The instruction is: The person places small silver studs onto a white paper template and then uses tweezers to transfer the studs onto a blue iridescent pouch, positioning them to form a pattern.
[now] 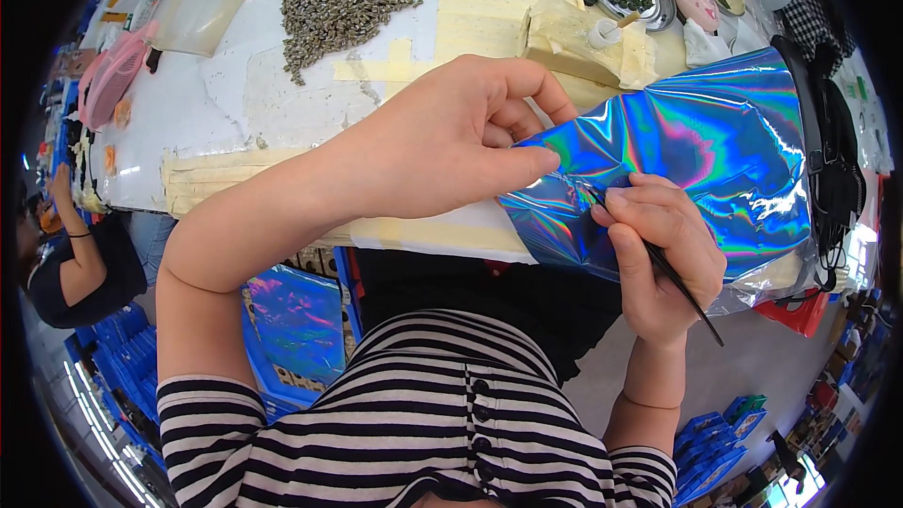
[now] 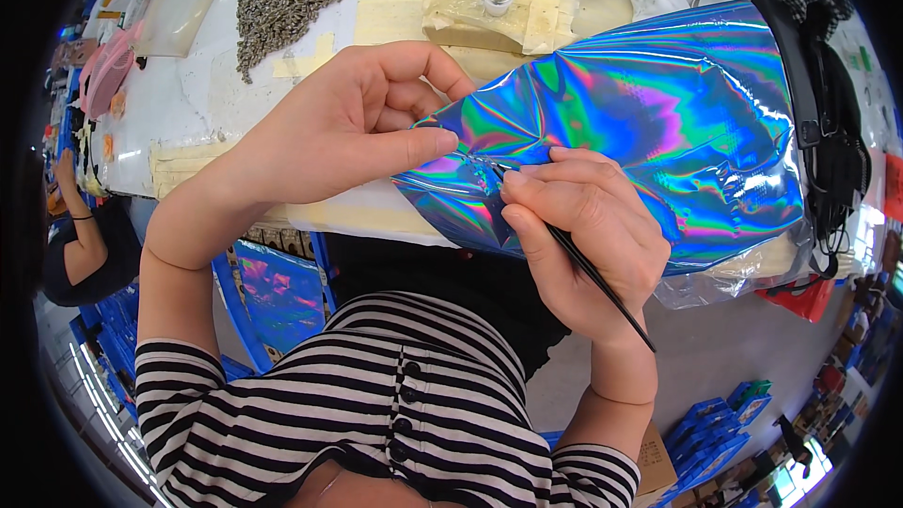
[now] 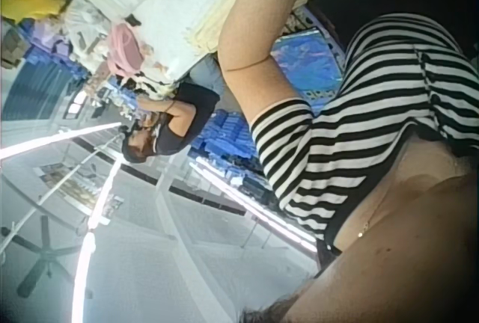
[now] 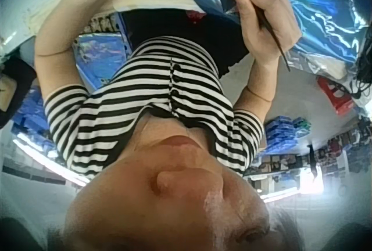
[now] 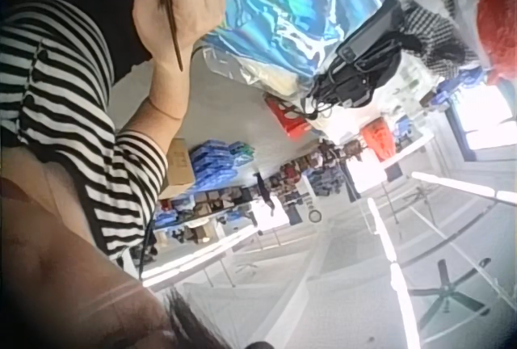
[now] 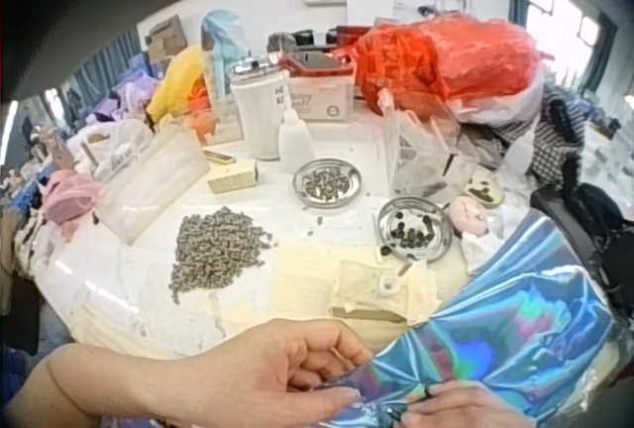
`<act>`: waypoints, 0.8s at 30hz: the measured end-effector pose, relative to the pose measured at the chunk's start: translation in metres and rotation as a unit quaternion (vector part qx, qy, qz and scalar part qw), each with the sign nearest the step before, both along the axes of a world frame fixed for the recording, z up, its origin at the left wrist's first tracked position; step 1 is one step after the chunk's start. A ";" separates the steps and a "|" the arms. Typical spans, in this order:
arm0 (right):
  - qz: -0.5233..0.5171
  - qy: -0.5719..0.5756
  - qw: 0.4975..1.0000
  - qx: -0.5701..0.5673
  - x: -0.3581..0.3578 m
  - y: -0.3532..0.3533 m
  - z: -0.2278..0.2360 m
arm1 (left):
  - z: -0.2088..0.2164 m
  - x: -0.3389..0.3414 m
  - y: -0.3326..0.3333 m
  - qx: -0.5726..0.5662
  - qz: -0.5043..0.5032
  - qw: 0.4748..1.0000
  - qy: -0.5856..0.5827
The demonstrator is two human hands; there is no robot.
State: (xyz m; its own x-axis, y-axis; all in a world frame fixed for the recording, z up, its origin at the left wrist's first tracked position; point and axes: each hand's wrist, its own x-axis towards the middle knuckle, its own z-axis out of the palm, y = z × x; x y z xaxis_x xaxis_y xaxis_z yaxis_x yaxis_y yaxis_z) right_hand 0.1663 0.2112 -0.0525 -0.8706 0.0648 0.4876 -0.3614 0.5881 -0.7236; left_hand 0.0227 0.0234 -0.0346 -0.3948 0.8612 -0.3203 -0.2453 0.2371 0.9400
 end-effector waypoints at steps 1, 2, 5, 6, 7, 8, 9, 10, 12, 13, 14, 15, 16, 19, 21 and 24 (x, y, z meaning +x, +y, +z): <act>0.001 0.002 1.000 0.000 0.000 0.000 0.000 | 0.000 0.000 0.000 0.003 -0.001 1.000 0.000; 0.002 0.003 1.000 0.001 0.000 0.000 0.000 | -0.001 0.001 0.000 0.004 0.000 1.000 0.000; -0.003 0.001 1.000 0.002 0.000 -0.001 0.000 | 0.000 0.001 0.000 0.006 0.001 1.000 -0.001; -0.004 0.001 1.000 0.005 0.000 -0.001 0.000 | 0.001 0.001 0.001 0.003 0.000 1.000 -0.001; -0.006 0.001 1.000 0.008 0.000 -0.001 0.000 | 0.001 0.001 0.001 0.001 -0.001 1.000 -0.001; -0.007 0.001 1.000 0.011 0.000 -0.001 0.000 | 0.001 0.001 0.001 0.001 0.000 1.000 0.000; -0.008 0.001 1.000 0.014 0.000 -0.001 0.000 | 0.001 0.001 0.001 0.001 0.000 1.000 0.001; -0.009 0.001 1.000 0.017 0.000 -0.001 0.000 | 0.001 0.001 0.001 0.001 0.001 1.000 0.001; -0.011 0.002 1.000 0.023 0.000 -0.001 0.000 | 0.001 0.001 0.001 0.003 0.001 1.000 0.002; -0.013 0.002 1.000 0.026 0.000 -0.001 -0.001 | 0.000 0.001 0.001 0.003 0.001 1.000 0.002; -0.014 0.003 0.999 0.029 0.000 -0.001 -0.001 | 0.000 0.001 0.001 0.002 0.001 1.000 0.000; -0.015 0.002 0.999 0.030 0.000 -0.001 -0.001 | 0.001 0.001 0.001 0.001 0.001 1.000 -0.001; -0.015 0.002 0.999 0.030 0.001 -0.002 -0.001 | 0.001 0.001 0.001 0.000 0.002 1.000 -0.003; -0.009 0.006 1.000 0.021 0.001 -0.001 -0.001 | 0.001 0.001 0.001 0.005 0.003 1.000 -0.006; -0.014 0.011 1.000 0.003 0.003 0.001 0.000 | 0.002 0.001 0.001 0.004 0.006 1.000 -0.005; -0.024 0.028 0.999 -0.015 0.009 0.009 0.003 | 0.002 0.001 0.000 0.000 0.011 1.000 -0.006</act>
